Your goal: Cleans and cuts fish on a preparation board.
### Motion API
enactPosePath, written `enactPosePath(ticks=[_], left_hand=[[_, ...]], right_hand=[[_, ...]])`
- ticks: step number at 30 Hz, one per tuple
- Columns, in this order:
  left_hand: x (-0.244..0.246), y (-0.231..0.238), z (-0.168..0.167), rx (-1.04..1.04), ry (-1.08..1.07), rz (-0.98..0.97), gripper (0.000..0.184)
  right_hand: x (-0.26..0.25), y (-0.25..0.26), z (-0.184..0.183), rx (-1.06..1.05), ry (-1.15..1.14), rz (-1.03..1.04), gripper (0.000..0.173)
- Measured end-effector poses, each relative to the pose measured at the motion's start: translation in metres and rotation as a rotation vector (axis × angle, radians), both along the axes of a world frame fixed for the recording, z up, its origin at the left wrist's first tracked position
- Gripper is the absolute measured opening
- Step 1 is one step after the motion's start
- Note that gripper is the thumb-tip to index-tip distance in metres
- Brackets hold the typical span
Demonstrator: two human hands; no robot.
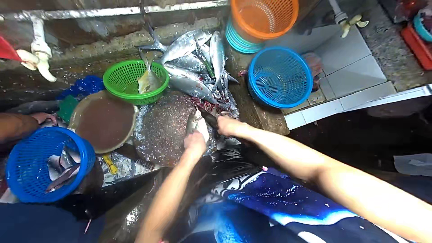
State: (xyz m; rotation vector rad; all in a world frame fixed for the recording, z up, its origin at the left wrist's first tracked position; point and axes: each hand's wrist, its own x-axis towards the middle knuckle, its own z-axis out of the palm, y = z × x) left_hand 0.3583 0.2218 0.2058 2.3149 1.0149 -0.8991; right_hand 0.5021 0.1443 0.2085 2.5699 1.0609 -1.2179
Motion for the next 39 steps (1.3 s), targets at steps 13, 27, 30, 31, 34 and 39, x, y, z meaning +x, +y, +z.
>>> enactPosePath(ticks=[13, 27, 30, 31, 34, 39], left_hand=[[0.006, 0.042, -0.080, -0.104, -0.493, 0.629, 0.069], [-0.003, 0.026, -0.092, -0.113, -0.536, 0.732, 0.063], [-0.004, 0.026, -0.096, -0.124, -0.562, 0.746, 0.060], [-0.005, 0.024, -0.096, -0.124, -0.566, 0.748, 0.059], [-0.002, 0.028, -0.094, -0.081, -0.626, 0.724, 0.062], [0.001, 0.055, -0.110, -0.033, -0.848, 0.467, 0.054]], right_hand=[[-0.002, -0.043, -0.005, 0.775, -0.354, -0.058, 0.035], [0.017, -0.006, -0.058, 0.617, -0.241, 0.098, 0.042], [0.020, -0.019, -0.073, 0.370, -0.205, 0.162, 0.035], [0.020, -0.027, -0.074, 0.337, -0.194, 0.143, 0.034], [0.022, -0.051, -0.057, 0.381, -0.175, 0.018, 0.036], [0.029, -0.083, -0.040, 0.354, -0.193, -0.060, 0.036]])
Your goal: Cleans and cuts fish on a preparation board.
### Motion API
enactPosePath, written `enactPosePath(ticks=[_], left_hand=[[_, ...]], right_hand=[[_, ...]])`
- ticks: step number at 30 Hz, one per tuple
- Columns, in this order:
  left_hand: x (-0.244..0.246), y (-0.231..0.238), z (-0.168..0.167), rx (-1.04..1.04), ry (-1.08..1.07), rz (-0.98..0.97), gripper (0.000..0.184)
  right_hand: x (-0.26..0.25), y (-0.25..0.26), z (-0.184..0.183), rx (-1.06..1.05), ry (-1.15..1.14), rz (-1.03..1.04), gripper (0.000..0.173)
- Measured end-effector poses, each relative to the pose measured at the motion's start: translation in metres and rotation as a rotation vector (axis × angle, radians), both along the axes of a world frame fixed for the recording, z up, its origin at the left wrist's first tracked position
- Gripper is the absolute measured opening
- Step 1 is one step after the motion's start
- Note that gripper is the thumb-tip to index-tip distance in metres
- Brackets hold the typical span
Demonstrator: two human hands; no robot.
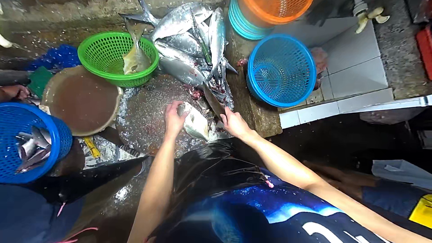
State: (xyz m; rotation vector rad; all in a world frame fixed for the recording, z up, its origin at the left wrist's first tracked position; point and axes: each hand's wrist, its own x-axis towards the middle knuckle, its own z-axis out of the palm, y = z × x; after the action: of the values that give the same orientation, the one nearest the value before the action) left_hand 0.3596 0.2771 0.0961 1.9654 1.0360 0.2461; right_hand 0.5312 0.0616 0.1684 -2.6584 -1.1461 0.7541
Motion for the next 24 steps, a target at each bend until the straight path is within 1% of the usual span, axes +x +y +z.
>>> enactPosePath(ticks=[2, 4, 8, 12, 15, 20, 22, 24], left_hand=[[-0.003, 0.006, 0.001, 0.053, -0.009, -0.085, 0.043], [-0.005, 0.008, 0.002, 0.081, -0.012, -0.118, 0.038], [-0.004, 0.013, 0.003, 0.034, 0.036, -0.142, 0.041], [-0.005, 0.015, 0.000, 0.021, 0.013, -0.136, 0.047], [-0.005, 0.015, -0.002, 0.030, 0.002, -0.141, 0.042], [-0.002, 0.022, 0.001, 0.018, 0.055, -0.200, 0.038], [-0.001, 0.022, 0.003, -0.008, 0.072, -0.198, 0.043], [0.000, 0.018, 0.006, -0.068, 0.072, -0.130, 0.057]], right_hand=[[0.000, -0.013, -0.002, -0.002, 0.010, -0.010, 0.034], [-0.001, -0.022, -0.006, -0.007, 0.024, -0.019, 0.034], [-0.003, -0.028, -0.011, -0.025, 0.067, -0.030, 0.033], [-0.001, -0.023, -0.005, -0.030, 0.116, -0.006, 0.032], [0.001, -0.017, 0.001, -0.047, 0.106, 0.014, 0.032], [0.003, -0.011, 0.004, -0.043, 0.101, 0.047, 0.030], [0.003, -0.010, 0.006, -0.049, 0.117, 0.065, 0.030], [0.004, -0.009, 0.012, -0.055, 0.141, 0.086, 0.031]])
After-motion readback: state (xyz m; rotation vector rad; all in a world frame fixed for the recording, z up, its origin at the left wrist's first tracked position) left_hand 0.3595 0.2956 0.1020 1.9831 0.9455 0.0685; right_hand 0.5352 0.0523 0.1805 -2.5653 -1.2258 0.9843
